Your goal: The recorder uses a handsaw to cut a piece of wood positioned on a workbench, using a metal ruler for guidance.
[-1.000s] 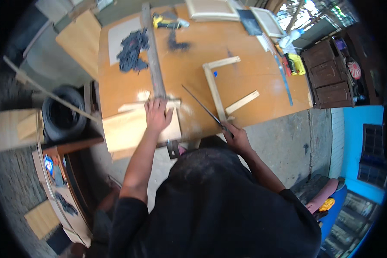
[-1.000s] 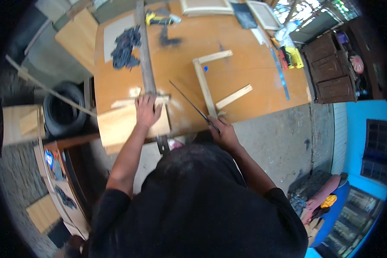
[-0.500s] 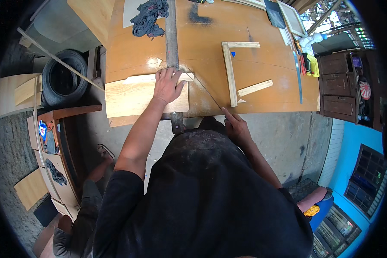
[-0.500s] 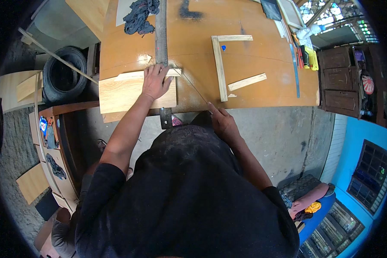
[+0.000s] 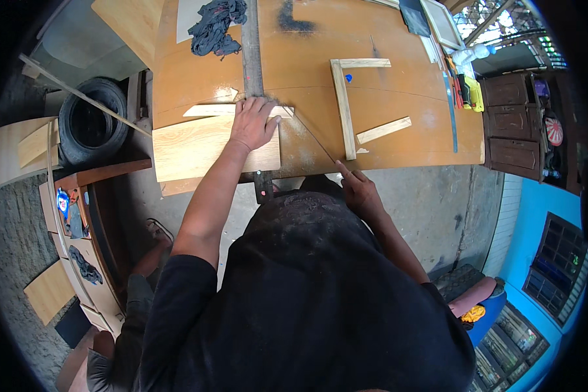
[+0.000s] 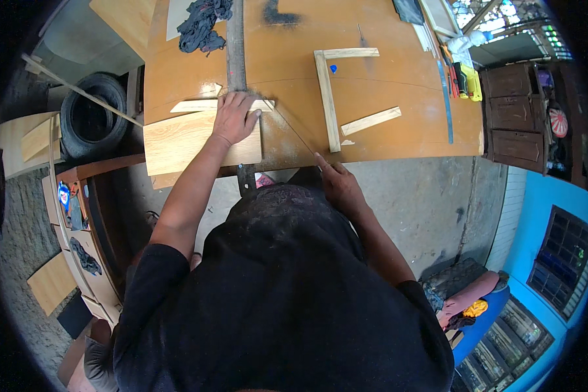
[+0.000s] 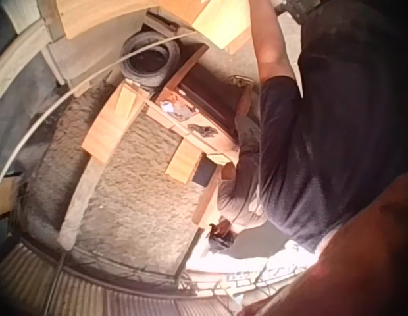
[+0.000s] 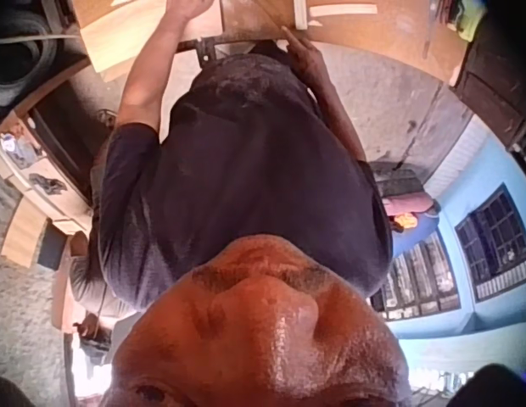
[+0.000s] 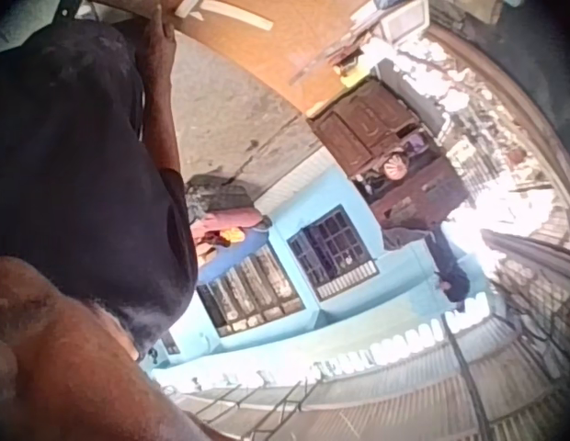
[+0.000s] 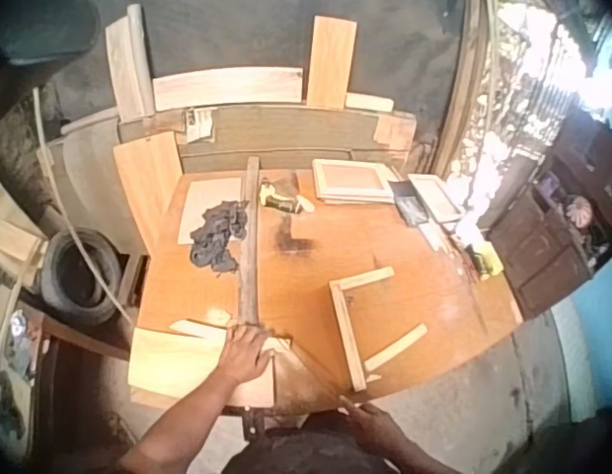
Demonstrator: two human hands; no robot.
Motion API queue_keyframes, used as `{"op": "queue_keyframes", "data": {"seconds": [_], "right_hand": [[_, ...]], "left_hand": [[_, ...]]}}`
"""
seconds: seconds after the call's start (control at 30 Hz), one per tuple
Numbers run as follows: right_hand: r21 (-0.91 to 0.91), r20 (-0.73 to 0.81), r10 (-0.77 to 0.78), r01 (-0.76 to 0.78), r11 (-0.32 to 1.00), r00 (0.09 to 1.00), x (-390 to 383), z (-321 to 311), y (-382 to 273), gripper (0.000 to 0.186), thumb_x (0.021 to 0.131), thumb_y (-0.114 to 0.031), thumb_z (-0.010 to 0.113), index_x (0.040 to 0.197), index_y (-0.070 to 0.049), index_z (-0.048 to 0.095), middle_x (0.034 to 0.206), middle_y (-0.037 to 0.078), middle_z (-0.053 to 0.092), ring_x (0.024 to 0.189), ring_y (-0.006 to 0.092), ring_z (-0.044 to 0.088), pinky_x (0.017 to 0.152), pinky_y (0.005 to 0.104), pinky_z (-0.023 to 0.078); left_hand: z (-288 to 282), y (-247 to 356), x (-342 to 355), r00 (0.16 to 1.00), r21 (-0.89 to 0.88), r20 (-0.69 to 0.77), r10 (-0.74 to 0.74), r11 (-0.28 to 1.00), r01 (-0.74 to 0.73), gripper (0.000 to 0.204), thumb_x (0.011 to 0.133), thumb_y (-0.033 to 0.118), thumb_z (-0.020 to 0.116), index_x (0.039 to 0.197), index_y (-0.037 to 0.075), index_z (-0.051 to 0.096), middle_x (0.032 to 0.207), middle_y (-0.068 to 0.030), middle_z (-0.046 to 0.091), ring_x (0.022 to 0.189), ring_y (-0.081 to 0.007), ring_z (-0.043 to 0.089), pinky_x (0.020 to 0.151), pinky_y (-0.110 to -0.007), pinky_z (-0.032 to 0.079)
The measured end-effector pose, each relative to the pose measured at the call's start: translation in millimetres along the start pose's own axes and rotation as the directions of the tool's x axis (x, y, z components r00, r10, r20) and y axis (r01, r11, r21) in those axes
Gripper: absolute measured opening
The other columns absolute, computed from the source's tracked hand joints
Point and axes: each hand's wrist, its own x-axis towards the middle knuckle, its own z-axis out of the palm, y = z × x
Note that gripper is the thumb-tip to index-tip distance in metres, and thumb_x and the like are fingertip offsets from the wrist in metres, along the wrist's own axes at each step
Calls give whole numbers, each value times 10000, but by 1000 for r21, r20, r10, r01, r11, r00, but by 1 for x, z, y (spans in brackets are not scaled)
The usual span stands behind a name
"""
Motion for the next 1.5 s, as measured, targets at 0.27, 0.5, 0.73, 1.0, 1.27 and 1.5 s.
{"op": "queue_keyframes", "data": {"seconds": [0.27,0.5,0.73,1.0,1.27,1.5], "right_hand": [[36,45,-3,1,999,999,-3,-7,2,543,900,9,560,1423,-130,513,871,196,608,760,370,637,696,448,534],[59,80,-8,3,998,997,11,7,6,522,926,-28,545,1436,-121,485,932,226,603,821,404,629,736,465,528],[13,64,-69,68,998,996,52,32,13,529,929,-47,537,1448,-123,461,916,225,581,788,427,604,715,497,511],[32,76,-81,79,996,994,44,20,7,520,935,-53,534,1445,-129,468,908,208,578,798,416,602,709,491,510],[65,36,-124,121,990,992,54,43,31,528,936,-43,530,1452,-131,465,890,192,566,794,396,596,708,474,510],[35,131,-47,43,998,990,29,12,12,549,925,-50,535,1460,-138,446,963,228,585,851,434,616,765,491,523]], "left_hand": [[1,-1,1,1000,14,16,3,1000,-3,373,898,343,609,1186,106,634,1087,-73,598,1081,-246,519,948,-429,347],[2,-1,1,999,30,39,1,1000,-2,380,894,341,616,1170,79,631,1104,-80,611,1082,-256,523,953,-435,342],[1,0,3,997,32,70,-24,999,22,390,891,349,621,1164,72,635,1112,-82,616,1083,-260,523,954,-437,343],[3,-3,1,998,46,54,-24,999,22,391,897,355,611,1161,68,633,1108,-91,614,1082,-267,523,960,-442,340],[0,0,2,996,31,61,-61,998,60,382,896,354,608,1143,64,630,1090,-97,608,1083,-274,518,953,-451,335],[1,-4,-2,998,39,56,-28,999,26,367,886,342,620,1111,52,631,1062,-106,599,1055,-277,521,946,-443,339]]}}
